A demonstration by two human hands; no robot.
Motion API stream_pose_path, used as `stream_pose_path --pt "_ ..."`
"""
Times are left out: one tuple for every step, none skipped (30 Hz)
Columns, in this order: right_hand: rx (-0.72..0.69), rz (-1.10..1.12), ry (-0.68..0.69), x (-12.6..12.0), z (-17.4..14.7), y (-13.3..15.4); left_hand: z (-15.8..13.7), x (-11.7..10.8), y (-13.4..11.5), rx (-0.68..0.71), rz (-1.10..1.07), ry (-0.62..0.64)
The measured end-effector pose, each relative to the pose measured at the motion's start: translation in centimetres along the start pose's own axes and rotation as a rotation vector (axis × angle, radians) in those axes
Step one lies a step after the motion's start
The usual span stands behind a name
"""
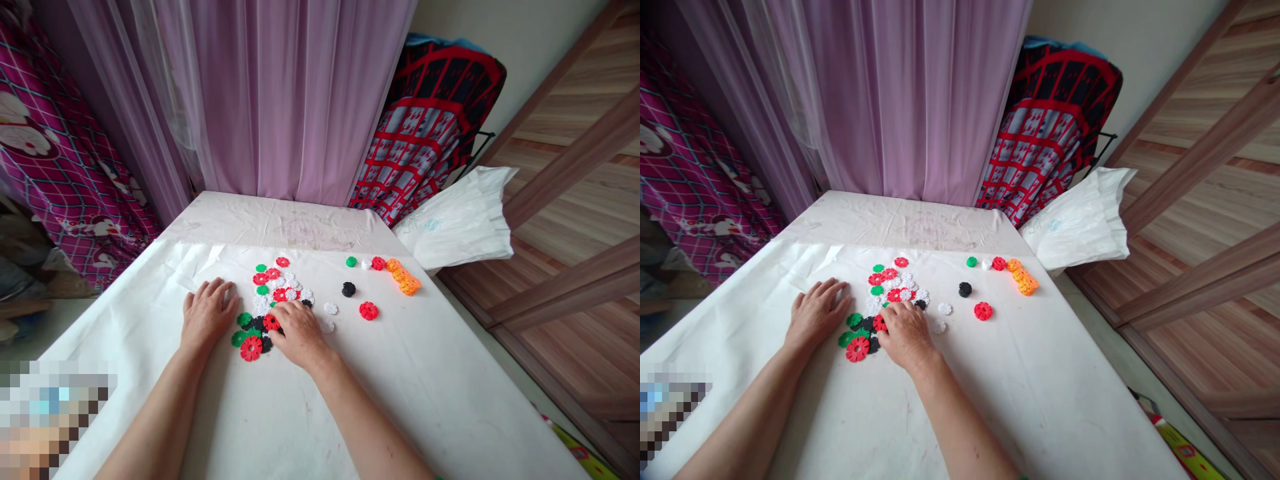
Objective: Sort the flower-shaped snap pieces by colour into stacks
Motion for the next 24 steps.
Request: stream_pose_path --pt "0.001 -0.010 0.000 0.2 0.1 0.0 0.0 0.0 0.0 -0.001 -0.001 0.001" --pt "-0.001 -0.018 -0.008 0.3 0.3 0.0 0.0 0.0 0.0 -0.003 0.000 0.004" --pt "-0.006 -0.026 -0.018 0.4 0.3 0.1 0.0 0.0 0.0 -0.007 0.003 0.008" --pt "-0.014 -0.030 -0.029 0.5 0.4 0.2 0.0 0.1 0.1 -0.012 0.006 0.015" --pt "-0.021 -0.031 -0.041 0.5 0.5 0.2 0.0 0.1 0.1 -0.015 0.008 0.021" --pt "-0.023 -0.027 -0.058 0.4 0.5 0.2 0.0 0.1 0.1 -0.016 0.010 0.026" --pt "-0.019 -0.016 -0.083 0.0 0.5 -0.1 0.0 0.0 0.1 -0.016 0.010 0.030" --pt "-0.010 0.003 -0.117 -0.6 0.4 -0.7 0.0 0.0 0.1 -0.013 0.009 0.030" --pt "0.004 0.028 -0.162 -1.4 0.3 -1.6 0.0 0.0 0.1 -0.009 0.008 0.026" --pt "0.023 0.057 -0.216 -2.3 -0.1 -2.9 0.0 0.0 0.1 -0.006 0.007 0.019" --pt "0.044 0.086 -0.274 -3.3 -0.6 -4.5 0.0 -0.1 0.1 -0.005 0.006 0.009" --pt "0.072 0.110 -0.336 -4.4 -1.3 -6.4 0.0 -0.1 0.1 -0.006 0.004 0.000" --pt "0.115 0.121 -0.403 -5.4 -2.2 -8.6 0.0 -0.1 0.2 -0.007 0.002 -0.005" --pt "0.173 0.123 -0.474 -6.3 -3.3 -11.1 0.0 -0.1 0.2 -0.011 0.000 -0.009" --pt "0.246 0.117 -0.547 -7.1 -4.5 -13.6 0.0 -0.1 0.3 -0.015 -0.003 -0.011" --pt "0.324 0.109 -0.616 -7.7 -5.8 -16.1 0.0 0.0 0.3 -0.019 -0.005 -0.011" --pt "0.405 0.100 -0.683 -8.1 -7.1 -18.3 0.0 0.0 0.3 -0.023 -0.006 -0.010" --pt "0.479 0.094 -0.727 -8.3 -8.2 -20.2 0.0 0.0 0.4 -0.027 -0.005 -0.006" --pt "0.537 0.093 -0.752 -8.3 -9.0 -21.7 0.0 0.0 0.4 -0.032 -0.005 -0.001" --pt "0.572 0.092 -0.765 -8.2 -9.6 -22.8 0.0 0.0 0.4 -0.036 -0.004 0.006" --pt "0.587 0.091 -0.766 -8.0 -9.9 -23.3 0.0 0.0 0.5 -0.037 -0.005 0.012" --pt "0.585 0.089 -0.759 -7.8 -9.9 -23.5 0.0 0.0 0.5 -0.036 -0.007 0.015" --pt "0.571 0.085 -0.749 -7.6 -9.8 -23.5 0.1 0.0 0.5 -0.033 -0.009 0.014" --pt "0.553 0.079 -0.738 -7.5 -9.6 -23.2 0.1 0.0 0.5 -0.028 -0.011 0.008"
Point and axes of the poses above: each hand's wrist, its own z-axis towards the middle knuckle, its own x-axis out of the palm, y = z × x, the point moved 8 cm from there along z, towards the middle knuckle, and after that the axes turned 10 degrees about x, right-handed, at the moved point
